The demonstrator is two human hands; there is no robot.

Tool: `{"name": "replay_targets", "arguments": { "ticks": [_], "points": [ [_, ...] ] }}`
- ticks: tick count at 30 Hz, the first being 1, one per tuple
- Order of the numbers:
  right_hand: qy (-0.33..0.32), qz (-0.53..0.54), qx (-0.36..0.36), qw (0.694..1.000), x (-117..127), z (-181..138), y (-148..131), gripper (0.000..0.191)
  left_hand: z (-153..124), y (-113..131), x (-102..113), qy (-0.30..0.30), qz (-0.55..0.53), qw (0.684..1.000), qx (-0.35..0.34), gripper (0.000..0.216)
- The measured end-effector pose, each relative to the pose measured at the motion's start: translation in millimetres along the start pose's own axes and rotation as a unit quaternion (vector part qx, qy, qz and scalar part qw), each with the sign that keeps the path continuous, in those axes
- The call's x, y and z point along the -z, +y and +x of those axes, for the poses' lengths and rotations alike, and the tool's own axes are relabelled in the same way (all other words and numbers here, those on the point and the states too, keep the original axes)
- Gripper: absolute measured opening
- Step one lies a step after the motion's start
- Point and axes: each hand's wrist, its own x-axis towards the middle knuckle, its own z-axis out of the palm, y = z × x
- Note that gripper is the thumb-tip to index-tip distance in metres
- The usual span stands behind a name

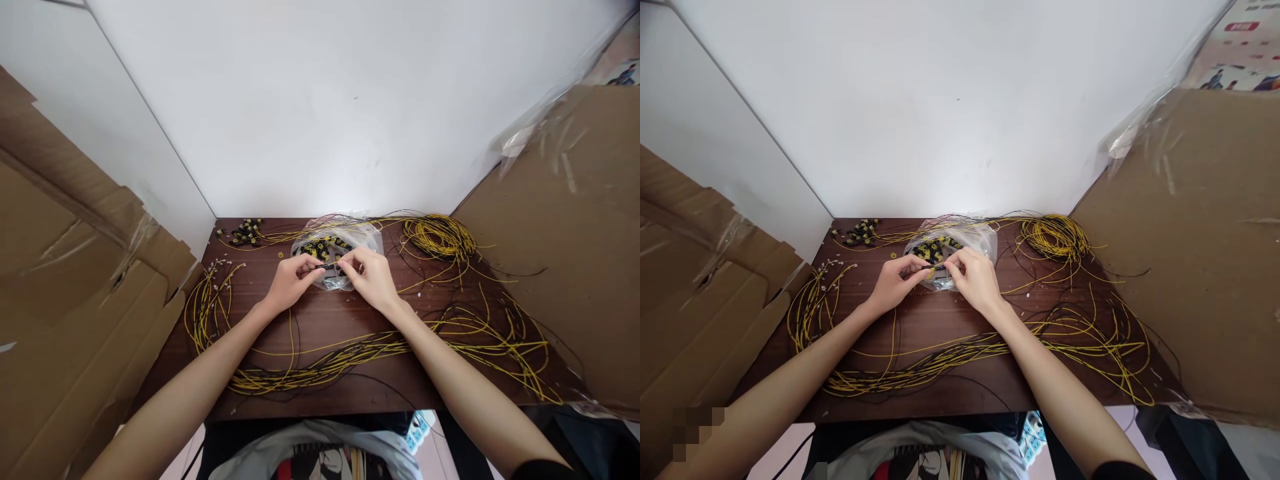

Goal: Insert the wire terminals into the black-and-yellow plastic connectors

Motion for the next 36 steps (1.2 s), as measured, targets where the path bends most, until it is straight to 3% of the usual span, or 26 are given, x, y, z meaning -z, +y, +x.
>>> {"name": "replay_targets", "arguments": {
  "ticks": [4, 9, 15, 21, 26, 30, 36],
  "points": [
    [0.001, 0.016, 0.011, 1.0, -1, 0, 2, 0.011, -1, -1, 0, 0.006, -0.001, 1.0, 0.002, 0.022],
    [-0.055, 0.024, 0.067, 0.996, -8, -5, -4, 0.012, -1, 2, 1, -0.005, -0.001, 1.0, -0.009, 0.02],
    [-0.036, -0.014, 0.044, 0.998, -5, -5, -5, 0.011, -2, 2, 1, -0.019, 0.007, 1.0, -0.01, 0.023],
    [-0.007, -0.023, 0.023, 0.999, 1, 0, -1, 0.013, 0, 1, 1, -0.018, -0.048, 0.998, 0.023, 0.023],
    [0.008, -0.034, 0.007, 0.999, 2, 0, 0, 0.013, 1, -1, 1, -0.043, -0.145, 0.984, 0.095, 0.025],
    [-0.021, -0.023, 0.02, 0.999, -1, -2, 2, 0.012, 2, -1, 3, -0.049, -0.188, 0.973, 0.123, 0.027],
    [-0.044, -0.018, 0.038, 0.998, -5, -5, 1, 0.015, 3, -1, 3, -0.065, -0.162, 0.978, 0.112, 0.025]
  ]
}}
